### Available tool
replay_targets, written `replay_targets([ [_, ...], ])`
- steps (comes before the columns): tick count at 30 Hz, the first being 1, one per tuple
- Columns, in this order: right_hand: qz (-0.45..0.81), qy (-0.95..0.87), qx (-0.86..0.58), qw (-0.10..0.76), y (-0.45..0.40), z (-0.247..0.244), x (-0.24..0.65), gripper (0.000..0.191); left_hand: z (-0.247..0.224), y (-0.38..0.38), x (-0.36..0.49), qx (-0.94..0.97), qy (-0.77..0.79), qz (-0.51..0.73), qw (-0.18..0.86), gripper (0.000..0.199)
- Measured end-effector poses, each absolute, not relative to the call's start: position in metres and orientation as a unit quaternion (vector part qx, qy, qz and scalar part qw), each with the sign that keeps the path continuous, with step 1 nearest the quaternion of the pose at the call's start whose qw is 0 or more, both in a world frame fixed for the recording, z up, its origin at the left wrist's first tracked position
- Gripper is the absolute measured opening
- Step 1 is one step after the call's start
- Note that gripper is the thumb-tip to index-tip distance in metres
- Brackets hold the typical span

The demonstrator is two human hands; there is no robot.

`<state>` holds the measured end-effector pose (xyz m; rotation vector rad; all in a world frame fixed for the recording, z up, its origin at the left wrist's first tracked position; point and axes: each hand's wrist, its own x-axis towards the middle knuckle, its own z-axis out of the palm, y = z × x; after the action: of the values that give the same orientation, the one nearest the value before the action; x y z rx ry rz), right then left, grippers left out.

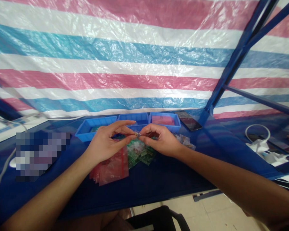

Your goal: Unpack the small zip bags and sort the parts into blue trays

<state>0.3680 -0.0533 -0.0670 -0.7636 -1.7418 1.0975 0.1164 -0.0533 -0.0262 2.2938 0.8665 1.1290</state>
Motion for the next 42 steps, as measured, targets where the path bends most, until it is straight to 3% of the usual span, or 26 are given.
replay_targets([
  [26, 0.461, -0.682, -0.29, 0.487, -0.062, -0.061, 0.365, 0.043, -0.021, -0.058, 0.121, 0.817, 0.329, 0.389, 0.27, 0.032],
  [33, 0.376, -0.748, -0.284, 0.469, -0.066, -0.053, 0.368, 0.027, -0.028, -0.053, 0.117, 0.817, 0.333, 0.396, 0.253, 0.028],
  [36, 0.371, -0.749, -0.277, 0.474, -0.065, -0.053, 0.369, 0.027, -0.026, -0.054, 0.118, 0.812, 0.341, 0.398, 0.259, 0.03],
  [42, 0.481, -0.66, -0.301, 0.493, -0.055, -0.058, 0.371, 0.035, -0.018, -0.055, 0.119, 0.838, 0.322, 0.392, 0.201, 0.049],
])
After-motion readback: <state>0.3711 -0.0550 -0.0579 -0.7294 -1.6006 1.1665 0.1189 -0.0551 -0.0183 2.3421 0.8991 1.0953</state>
